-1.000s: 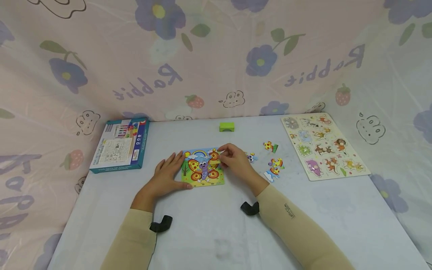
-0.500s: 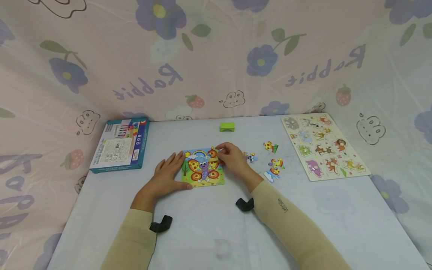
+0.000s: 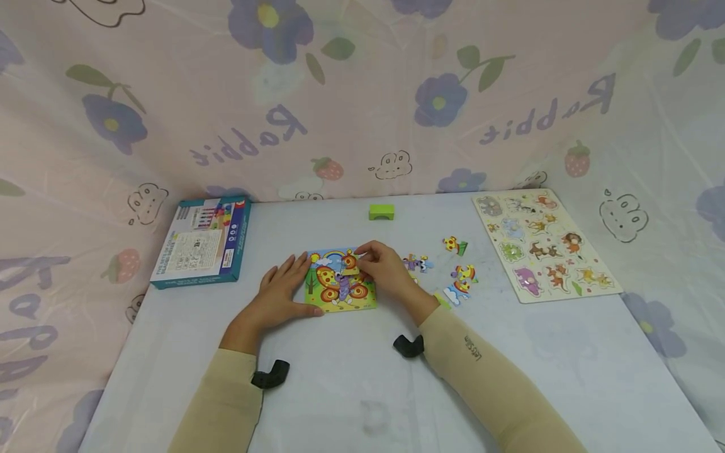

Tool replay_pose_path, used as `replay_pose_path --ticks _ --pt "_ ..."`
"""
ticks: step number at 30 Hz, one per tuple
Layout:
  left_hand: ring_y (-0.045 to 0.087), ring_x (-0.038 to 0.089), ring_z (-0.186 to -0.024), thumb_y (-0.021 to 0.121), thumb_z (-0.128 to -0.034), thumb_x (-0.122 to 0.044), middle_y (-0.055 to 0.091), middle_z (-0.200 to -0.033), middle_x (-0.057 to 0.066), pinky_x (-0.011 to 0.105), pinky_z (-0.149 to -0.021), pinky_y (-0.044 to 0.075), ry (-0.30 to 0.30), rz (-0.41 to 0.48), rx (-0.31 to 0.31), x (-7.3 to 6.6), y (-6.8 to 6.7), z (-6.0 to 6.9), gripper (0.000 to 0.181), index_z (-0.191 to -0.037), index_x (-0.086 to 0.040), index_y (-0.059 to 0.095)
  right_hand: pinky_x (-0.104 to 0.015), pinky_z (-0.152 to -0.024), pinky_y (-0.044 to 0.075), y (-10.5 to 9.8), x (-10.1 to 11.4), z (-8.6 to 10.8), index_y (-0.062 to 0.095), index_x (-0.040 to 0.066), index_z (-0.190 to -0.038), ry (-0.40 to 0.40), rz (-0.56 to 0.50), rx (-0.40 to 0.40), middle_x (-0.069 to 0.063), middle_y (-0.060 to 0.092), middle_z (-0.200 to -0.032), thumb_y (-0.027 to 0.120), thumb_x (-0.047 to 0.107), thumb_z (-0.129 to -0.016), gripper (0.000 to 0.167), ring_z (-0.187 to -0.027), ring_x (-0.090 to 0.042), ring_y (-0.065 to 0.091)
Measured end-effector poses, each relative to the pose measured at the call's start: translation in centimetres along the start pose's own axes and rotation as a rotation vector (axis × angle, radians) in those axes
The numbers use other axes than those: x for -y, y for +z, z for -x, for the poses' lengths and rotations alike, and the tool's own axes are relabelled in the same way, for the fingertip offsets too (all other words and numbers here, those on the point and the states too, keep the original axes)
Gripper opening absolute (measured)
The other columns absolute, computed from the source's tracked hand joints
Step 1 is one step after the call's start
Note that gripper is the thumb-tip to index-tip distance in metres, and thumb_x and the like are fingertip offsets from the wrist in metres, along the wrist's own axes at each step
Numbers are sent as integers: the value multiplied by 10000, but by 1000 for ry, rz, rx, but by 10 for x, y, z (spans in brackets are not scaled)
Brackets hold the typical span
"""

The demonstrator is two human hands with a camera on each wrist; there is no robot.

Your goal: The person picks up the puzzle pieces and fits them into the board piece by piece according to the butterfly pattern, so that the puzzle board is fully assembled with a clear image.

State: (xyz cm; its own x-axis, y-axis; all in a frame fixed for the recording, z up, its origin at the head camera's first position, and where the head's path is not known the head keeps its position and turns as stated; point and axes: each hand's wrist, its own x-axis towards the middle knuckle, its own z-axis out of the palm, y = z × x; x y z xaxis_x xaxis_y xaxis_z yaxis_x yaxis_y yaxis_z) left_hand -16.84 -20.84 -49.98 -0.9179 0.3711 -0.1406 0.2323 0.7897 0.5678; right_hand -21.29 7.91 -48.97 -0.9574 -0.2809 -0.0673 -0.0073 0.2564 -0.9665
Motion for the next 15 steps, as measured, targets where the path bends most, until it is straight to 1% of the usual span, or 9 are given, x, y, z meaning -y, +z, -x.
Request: replay_pose_path --ticks 7,11,15 --pt "-40 263 -1662 863 -822 -687 83 -1819 -23 570 -1286 -78 1 -1 8 0 0 1 1256 -1757 -164 209 -298 -739 569 6 2 7 704 46 -1242 -11 10 44 -75 692 -935 684 62 -1077 167 -804 -214 674" --pt "-36 260 -1662 856 -820 -701 84 -1819 -28 569 -1287 -72 6 -11 1 1 0 0 1259 -1758 -166 209 -302 -735 565 11 4 10 707 40 -1266 -21 10 69 -76 697 -942 687 63 -1074 195 -818 -222 701" --pt "-43 250 -1661 853 -820 -706 80 -1819 -35 564 -1287 -77 8 -11 1 1 0 1 1259 -1759 -169 207 -297 -731 551 16 6 12 727 42 -1289 -23 48 94 -58 701 -927 685 70 -1075 221 -820 -207 699"
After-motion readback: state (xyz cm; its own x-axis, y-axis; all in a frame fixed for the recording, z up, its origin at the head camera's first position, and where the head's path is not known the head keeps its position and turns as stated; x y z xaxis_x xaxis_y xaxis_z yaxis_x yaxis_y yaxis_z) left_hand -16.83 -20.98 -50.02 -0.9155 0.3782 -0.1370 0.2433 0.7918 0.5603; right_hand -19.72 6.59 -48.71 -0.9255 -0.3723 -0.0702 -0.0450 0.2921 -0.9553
